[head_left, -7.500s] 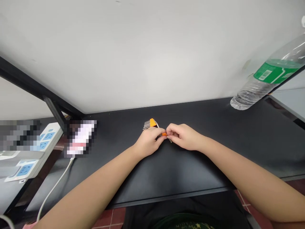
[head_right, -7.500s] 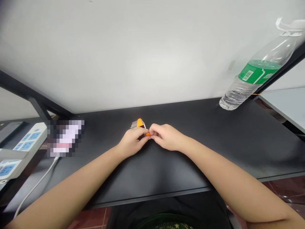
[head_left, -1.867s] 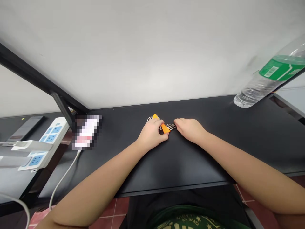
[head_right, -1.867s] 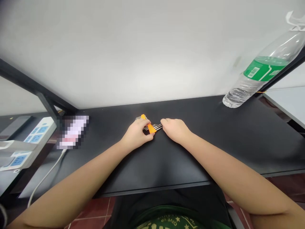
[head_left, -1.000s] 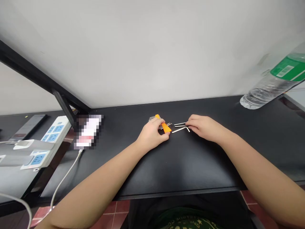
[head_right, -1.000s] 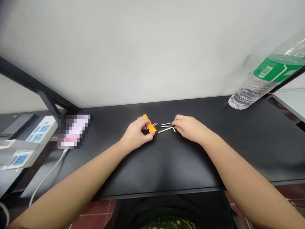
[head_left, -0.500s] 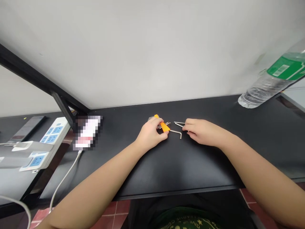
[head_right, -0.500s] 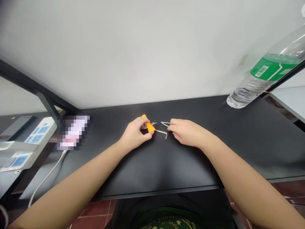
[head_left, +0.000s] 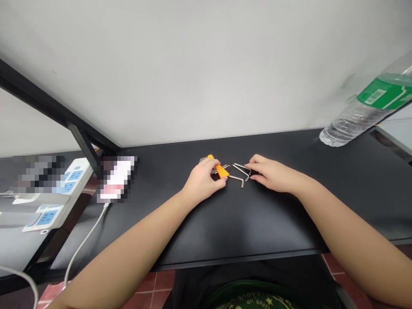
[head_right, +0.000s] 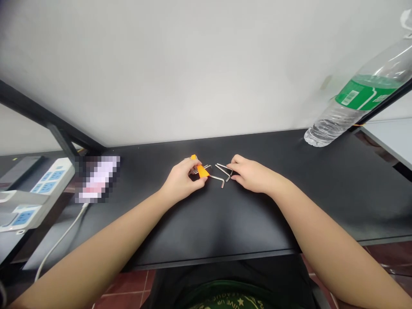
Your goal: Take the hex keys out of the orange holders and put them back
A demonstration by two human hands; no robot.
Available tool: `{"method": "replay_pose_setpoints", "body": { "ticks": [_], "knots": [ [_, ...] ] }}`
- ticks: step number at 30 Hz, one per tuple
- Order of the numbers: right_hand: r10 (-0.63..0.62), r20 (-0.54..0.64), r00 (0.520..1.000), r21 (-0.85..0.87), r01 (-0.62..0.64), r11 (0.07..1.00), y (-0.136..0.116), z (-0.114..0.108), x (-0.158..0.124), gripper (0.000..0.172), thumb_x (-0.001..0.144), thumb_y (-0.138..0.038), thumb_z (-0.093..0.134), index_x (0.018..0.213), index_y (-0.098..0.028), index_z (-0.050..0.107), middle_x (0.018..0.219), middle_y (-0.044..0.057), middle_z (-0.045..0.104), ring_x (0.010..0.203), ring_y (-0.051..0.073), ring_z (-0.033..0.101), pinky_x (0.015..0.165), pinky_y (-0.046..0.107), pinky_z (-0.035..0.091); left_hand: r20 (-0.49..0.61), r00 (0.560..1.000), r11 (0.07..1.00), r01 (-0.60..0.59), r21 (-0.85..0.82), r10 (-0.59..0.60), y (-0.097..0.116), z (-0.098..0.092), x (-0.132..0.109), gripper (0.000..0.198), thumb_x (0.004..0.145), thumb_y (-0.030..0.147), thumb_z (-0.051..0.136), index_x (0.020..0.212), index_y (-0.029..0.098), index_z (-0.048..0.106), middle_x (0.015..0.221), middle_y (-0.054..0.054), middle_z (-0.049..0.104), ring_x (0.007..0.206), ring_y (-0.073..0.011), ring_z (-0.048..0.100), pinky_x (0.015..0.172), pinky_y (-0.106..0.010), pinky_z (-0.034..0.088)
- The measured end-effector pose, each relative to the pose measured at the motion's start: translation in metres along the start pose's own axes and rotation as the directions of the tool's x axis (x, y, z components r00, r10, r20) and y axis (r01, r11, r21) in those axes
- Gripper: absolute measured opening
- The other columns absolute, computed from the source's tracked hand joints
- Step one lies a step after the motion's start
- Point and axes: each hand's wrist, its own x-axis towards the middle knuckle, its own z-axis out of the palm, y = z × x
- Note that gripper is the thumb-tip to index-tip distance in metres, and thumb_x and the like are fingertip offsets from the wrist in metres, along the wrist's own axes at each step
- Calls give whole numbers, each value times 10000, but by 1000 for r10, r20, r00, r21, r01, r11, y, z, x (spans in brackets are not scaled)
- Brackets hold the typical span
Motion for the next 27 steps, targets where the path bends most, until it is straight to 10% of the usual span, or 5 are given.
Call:
{"method": "replay_pose_setpoints", "body": {
  "ticks": [19,27],
  "knots": [
    [45,-49,998,-70,-48,996,-39,19,8,112,954,-264,573,1007,-198,646,1017,54,620,716,146,591,663,283,443,-43,991,988,-128,-81,125,3,-2,0,333,778,265,737,1087,224,618,953,-19,648,850,-176,610,804,-322,533],
    [103,-328,939,306,2,952,-35,12,14,227,964,-346,604,1121,-214,702,1012,52,691,771,157,630,733,304,508,2,983,977,-182,-111,184,10,-1,-4,378,783,269,747,1135,232,615,1046,-34,682,939,-196,641,854,-334,552]
  ]
}}
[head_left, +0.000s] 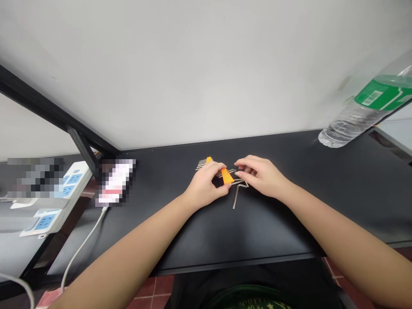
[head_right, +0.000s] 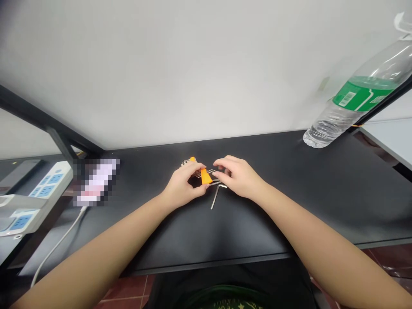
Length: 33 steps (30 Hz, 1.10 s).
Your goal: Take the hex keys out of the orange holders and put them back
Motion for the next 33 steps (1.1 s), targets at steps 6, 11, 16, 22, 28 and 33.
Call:
{"method": "replay_pose_setpoints", "body": {
  "ticks": [6,11,16,22,28,33],
  "knots": [
    [233,142,962,346,-269,899,-3,11,6,143,907,-312,623,956,-209,708,757,4,691,631,149,640,635,299,554,28,997,995,-77,59,76,3,1,-1,367,812,262,725,1155,222,601,1106,-59,685,1020,-219,651,918,-354,541],
    [354,213,911,430,-412,803,-1,16,11,142,775,-177,638,913,-198,664,692,-10,663,567,144,634,513,258,528,44,989,976,-144,163,139,3,5,1,373,828,262,710,1176,204,587,1113,-83,685,1038,-247,646,938,-390,533],
    [379,149,913,299,-407,863,1,14,13,156,698,-139,588,822,-216,644,671,-37,658,527,119,598,471,222,457,41,991,968,-135,211,130,4,8,2,366,817,261,708,1157,201,586,1073,-78,684,1001,-250,647,895,-394,543],
    [388,3,922,47,-387,921,12,7,20,122,719,-169,596,806,-224,662,723,-28,698,638,144,643,601,254,471,35,999,980,-28,199,22,1,6,4,365,793,271,721,1133,216,599,1057,-58,672,987,-240,653,872,-371,546],
    [285,-37,958,-327,-281,902,15,3,17,95,797,-159,570,792,-220,642,757,5,690,712,158,597,637,268,399,3,999,982,38,184,-39,-5,1,7,350,790,288,723,1112,218,604,986,-32,654,927,-221,629,845,-365,532],
    [238,47,970,-410,-199,890,10,2,6,71,810,-173,561,757,-217,577,785,15,665,699,155,551,602,266,348,-11,1000,986,28,163,-27,-5,1,4,333,788,277,726,1094,222,607,980,-23,651,908,-206,618,831,-348,524]
  ]
}}
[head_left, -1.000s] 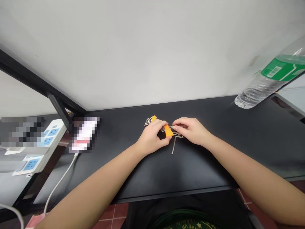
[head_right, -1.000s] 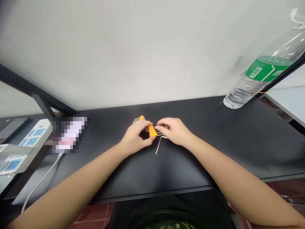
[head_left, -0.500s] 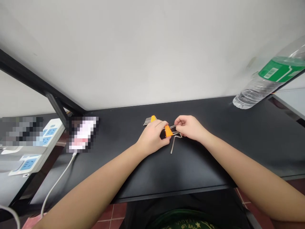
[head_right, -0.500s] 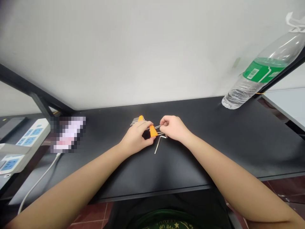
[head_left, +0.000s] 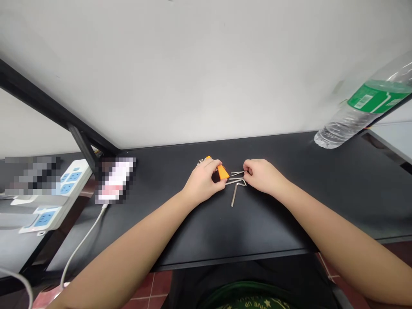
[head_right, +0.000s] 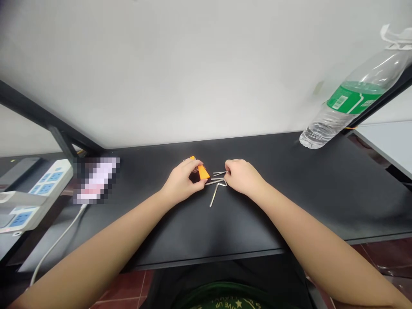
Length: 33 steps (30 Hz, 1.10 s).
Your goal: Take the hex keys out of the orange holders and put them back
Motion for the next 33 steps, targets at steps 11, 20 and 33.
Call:
{"method": "replay_pose_setpoints", "body": {
  "ticks": [11,20,33],
  "knots": [
    [7,223,975,230,-60,971,14,-17,4,100,767,-208,581,758,-234,677,728,-32,681,650,135,588,609,248,412,7,1000,999,7,-33,-7,-1,0,0,338,780,267,741,1091,225,618,951,-21,650,888,-202,608,808,-340,518],
    [-1,276,961,271,-76,959,15,-20,2,69,734,-204,600,746,-224,665,691,-39,657,617,132,559,568,249,405,23,999,998,26,-61,-25,-2,0,-1,360,793,281,736,1127,236,610,1014,-21,655,932,-200,622,855,-346,536],
    [-97,84,992,36,94,995,9,-14,3,102,852,-233,610,770,-209,665,860,30,664,782,167,599,681,278,409,29,999,996,41,-76,-39,-1,0,-1,363,787,285,738,1126,233,618,1045,-31,675,976,-214,644,891,-366,548]
  ]
}}
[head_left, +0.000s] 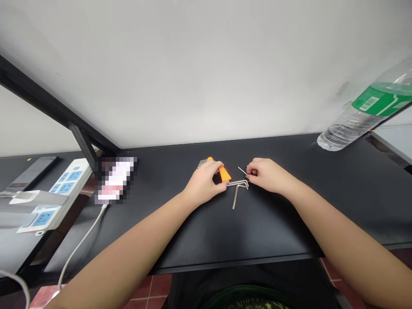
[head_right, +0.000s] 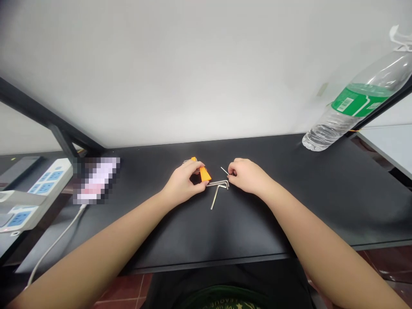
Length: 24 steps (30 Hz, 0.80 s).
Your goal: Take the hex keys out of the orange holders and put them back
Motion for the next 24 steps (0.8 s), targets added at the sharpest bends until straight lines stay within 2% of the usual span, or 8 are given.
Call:
{"method": "replay_pose_setpoints", "body": {
  "ticks": [4,8,11,15,18,21,24],
  "knots": [
    [44,24,999,-135,-40,990,-14,8,0,113,835,-156,594,745,-208,636,877,44,658,726,163,573,604,283,355,-1,1000,1000,-8,-3,8,-2,1,1,344,786,282,736,1108,238,622,1030,-30,672,971,-216,643,894,-367,551],
    [41,33,999,-137,-36,990,-20,10,2,80,819,-166,618,754,-210,625,886,45,657,733,169,576,600,284,354,-10,1000,1000,-19,-7,19,-3,2,2,369,783,274,733,1131,232,618,1026,-34,667,958,-212,640,873,-358,551],
    [53,5,999,-93,-52,994,-13,3,3,50,795,-167,632,763,-206,638,888,43,664,759,170,590,635,283,377,-8,1000,1000,-12,15,12,-2,1,2,346,784,280,734,1108,228,625,998,-30,659,924,-205,631,848,-352,543],
    [152,-66,986,-81,-158,984,5,-12,0,59,779,-184,627,727,-207,639,856,40,671,751,176,594,642,289,386,-9,1000,1000,1,17,-1,-2,1,2,353,787,294,737,1115,228,624,1002,-29,662,909,-198,627,845,-353,540],
    [217,-13,976,-115,-217,969,11,-16,-3,56,773,-187,630,722,-208,638,841,49,677,748,190,599,618,292,381,-6,1000,1000,-3,2,3,-2,2,2,350,790,296,732,1118,230,626,1037,-36,670,934,-203,636,868,-359,545],
    [190,56,980,-94,-184,978,6,-11,-4,47,796,-204,626,751,-211,641,862,54,683,769,196,610,625,289,392,-7,1000,1000,8,3,-8,-3,2,1,354,791,303,732,1123,232,628,1034,-35,667,938,-206,636,867,-362,546],
    [136,57,989,-59,-133,989,-4,-4,-3,68,838,-212,606,783,-210,646,897,56,683,794,193,614,658,286,412,-22,1000,1000,11,-4,-11,-3,2,1,365,789,303,736,1130,233,628,1013,-30,661,921,-204,638,862,-361,546]
  ]
}}
